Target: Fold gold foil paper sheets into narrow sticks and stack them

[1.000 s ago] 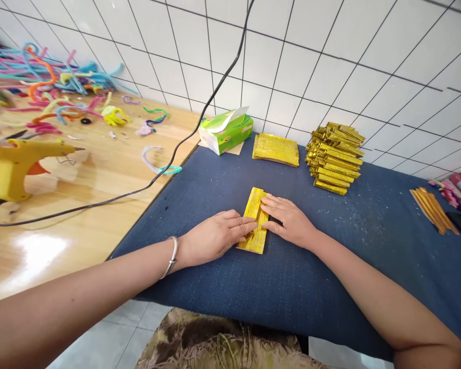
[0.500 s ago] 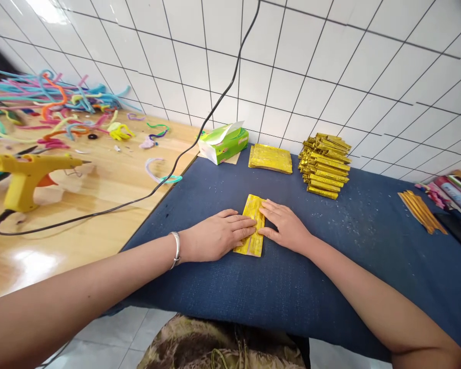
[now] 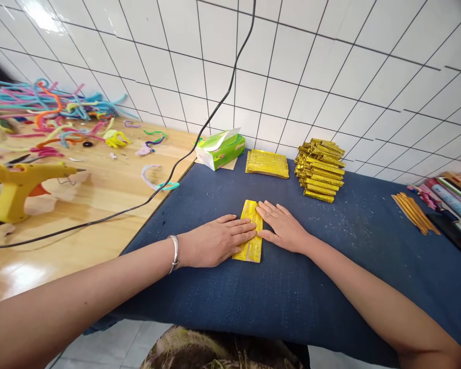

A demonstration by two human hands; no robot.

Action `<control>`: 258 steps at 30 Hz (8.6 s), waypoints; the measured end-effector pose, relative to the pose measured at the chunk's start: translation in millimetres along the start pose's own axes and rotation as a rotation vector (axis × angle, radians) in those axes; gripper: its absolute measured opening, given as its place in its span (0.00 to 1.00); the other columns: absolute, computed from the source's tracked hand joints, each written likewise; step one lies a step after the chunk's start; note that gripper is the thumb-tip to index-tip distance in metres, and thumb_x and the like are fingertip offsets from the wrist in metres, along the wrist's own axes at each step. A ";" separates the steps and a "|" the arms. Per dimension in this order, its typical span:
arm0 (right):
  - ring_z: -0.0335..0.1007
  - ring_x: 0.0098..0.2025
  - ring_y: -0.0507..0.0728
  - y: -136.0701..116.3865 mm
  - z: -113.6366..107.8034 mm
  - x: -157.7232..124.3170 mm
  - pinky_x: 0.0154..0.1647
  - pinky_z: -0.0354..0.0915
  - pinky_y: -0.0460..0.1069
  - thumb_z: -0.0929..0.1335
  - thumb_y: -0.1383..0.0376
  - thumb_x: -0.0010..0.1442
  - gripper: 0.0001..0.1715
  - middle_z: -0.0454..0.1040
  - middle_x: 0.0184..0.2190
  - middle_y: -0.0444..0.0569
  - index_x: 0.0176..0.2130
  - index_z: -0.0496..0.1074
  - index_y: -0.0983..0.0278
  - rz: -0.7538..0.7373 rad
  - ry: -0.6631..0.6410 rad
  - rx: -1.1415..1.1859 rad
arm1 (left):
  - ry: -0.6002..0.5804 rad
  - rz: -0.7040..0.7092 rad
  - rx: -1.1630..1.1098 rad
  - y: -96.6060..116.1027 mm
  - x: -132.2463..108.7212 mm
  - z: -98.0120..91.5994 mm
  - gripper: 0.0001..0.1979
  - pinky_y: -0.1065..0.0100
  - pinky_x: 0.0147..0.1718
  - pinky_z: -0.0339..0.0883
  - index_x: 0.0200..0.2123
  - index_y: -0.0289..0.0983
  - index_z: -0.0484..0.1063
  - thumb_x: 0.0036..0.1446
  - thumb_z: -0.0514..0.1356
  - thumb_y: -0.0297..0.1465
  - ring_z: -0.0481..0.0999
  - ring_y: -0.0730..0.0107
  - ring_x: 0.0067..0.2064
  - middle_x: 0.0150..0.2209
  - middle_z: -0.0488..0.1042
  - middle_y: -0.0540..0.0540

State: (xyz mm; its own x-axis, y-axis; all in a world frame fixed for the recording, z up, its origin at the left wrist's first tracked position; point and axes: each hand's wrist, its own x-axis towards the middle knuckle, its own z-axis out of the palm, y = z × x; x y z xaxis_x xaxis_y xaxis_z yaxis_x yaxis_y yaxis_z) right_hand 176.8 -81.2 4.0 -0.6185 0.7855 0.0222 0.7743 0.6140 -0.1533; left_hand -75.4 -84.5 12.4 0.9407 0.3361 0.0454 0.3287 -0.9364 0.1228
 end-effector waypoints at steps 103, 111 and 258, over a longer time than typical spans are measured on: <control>0.50 0.59 0.64 2.7 16.0 155.9 0.54 0.50 0.59 0.55 0.50 0.64 0.30 0.57 0.61 0.52 0.60 0.58 0.60 -0.176 0.124 -0.116 | -0.029 0.098 -0.179 -1.5 28.8 3.8 0.40 0.60 0.64 0.36 0.64 0.31 0.45 0.58 0.45 0.53 0.40 0.57 0.67 0.66 0.43 0.38; 0.50 0.58 0.63 11.4 15.0 164.9 0.54 0.51 0.58 0.55 0.50 0.64 0.30 0.58 0.60 0.53 0.60 0.58 0.60 -0.211 0.156 -0.129 | -0.027 0.089 -0.221 0.0 27.0 3.3 0.42 0.58 0.63 0.37 0.64 0.30 0.45 0.56 0.45 0.55 0.41 0.55 0.67 0.66 0.42 0.37; 0.64 0.43 0.55 -25.6 -2.3 -5.3 0.46 0.59 0.54 0.63 0.65 0.61 0.08 0.71 0.40 0.48 0.39 0.71 0.62 0.056 0.242 0.325 | 0.222 -0.274 -0.391 -16.6 10.4 -6.0 0.11 0.69 0.46 0.67 0.37 0.36 0.73 0.61 0.51 0.30 0.72 0.71 0.42 0.44 0.70 0.47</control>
State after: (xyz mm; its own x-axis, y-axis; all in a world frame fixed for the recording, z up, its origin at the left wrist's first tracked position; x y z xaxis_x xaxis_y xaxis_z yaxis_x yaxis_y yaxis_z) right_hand 160.6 -100.9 10.1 -0.4972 0.8363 0.2313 0.6991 0.5440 -0.4641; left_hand -71.7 -64.8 16.8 0.7703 0.6162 0.1639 0.4642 -0.7181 0.5185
